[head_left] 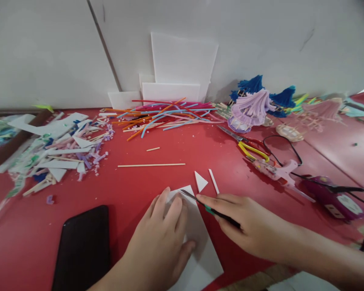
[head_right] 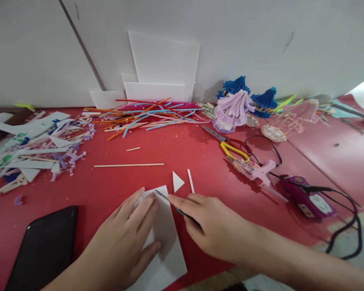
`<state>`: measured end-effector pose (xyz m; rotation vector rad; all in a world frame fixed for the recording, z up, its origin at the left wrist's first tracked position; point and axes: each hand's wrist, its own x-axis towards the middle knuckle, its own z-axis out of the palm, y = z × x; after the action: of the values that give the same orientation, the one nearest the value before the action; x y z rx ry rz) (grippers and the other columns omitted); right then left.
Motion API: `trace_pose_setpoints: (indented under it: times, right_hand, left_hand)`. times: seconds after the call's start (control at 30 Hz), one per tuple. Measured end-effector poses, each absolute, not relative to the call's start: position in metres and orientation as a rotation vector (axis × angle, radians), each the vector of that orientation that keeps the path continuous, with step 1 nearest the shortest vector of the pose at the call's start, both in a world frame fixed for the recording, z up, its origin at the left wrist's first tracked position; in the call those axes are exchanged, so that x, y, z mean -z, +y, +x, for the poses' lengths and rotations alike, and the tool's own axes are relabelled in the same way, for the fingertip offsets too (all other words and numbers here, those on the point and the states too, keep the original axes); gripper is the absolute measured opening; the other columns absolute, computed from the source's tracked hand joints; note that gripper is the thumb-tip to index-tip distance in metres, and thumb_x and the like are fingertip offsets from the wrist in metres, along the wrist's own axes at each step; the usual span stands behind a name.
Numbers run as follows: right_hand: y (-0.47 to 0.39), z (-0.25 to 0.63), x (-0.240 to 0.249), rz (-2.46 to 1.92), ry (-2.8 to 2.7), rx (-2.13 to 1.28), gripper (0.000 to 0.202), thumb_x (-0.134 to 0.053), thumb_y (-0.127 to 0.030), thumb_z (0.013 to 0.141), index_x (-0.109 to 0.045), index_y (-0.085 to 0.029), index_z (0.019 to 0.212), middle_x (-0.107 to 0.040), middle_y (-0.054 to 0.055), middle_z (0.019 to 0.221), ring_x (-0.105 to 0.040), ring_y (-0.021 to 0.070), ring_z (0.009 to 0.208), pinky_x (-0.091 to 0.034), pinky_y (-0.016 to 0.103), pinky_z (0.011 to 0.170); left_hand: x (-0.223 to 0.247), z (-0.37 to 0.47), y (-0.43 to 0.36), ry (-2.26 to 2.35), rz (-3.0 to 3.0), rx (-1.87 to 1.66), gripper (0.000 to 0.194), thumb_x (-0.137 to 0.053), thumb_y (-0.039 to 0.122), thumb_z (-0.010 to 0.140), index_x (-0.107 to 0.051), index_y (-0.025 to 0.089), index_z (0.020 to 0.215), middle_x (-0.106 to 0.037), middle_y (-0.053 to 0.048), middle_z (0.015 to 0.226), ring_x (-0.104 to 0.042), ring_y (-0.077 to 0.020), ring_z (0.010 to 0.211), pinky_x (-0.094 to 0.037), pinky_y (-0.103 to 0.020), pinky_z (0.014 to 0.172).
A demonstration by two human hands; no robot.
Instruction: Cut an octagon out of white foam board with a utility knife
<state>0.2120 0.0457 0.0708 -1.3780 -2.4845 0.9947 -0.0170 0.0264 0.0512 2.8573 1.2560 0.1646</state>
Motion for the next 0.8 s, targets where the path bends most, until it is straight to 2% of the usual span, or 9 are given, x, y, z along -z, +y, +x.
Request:
trace_pose_setpoints:
  times: [0.17,0.47,0.8]
  right_hand:
    - [0.058,0.202,-0.077,-1.298,-2.548,-1.004,0.056,-0.042,-0.009,0.088,-0.045,-0.018,0.144,-0.066,0.013,0.121,-0.063,0.0233,0.104,-0.05,0.04,0.09]
    - [0.061,0.201,-0.079,-1.352,-2.634,-0.993,0.057,-0.042,-0.009,0.088,-0.045,-0.02,0.143,-0.066,0.011,0.11,-0.065,0.0215,0.091,-0.05,0.036,0.08]
    - [0.062,0.2,-0.082,-1.374,-2.661,-1.006,0.057,-0.042,-0.009,0.087,-0.045,-0.018,0.144,-0.066,0.012,0.112,-0.065,0.0236,0.094,-0.051,0.039,0.083]
  left_hand:
    - [-0.05,-0.016,0.028,1.241,2.844,-0.108,0.059,-0.05,0.044,0.088,-0.055,0.002,0.129,-0.058,-0.021,0.129,-0.048,-0.0454,0.123,-0.05,-0.055,0.095]
    - [-0.052,-0.016,0.029,1.229,2.835,-0.1,0.06,-0.05,0.046,0.088,-0.055,0.002,0.129,-0.059,-0.021,0.127,-0.048,-0.0453,0.122,-0.05,-0.055,0.096]
    - [-0.051,-0.015,0.029,1.255,2.842,-0.108,0.062,-0.051,0.046,0.086,-0.055,0.002,0.129,-0.059,-0.02,0.128,-0.05,-0.0436,0.121,-0.05,-0.053,0.097]
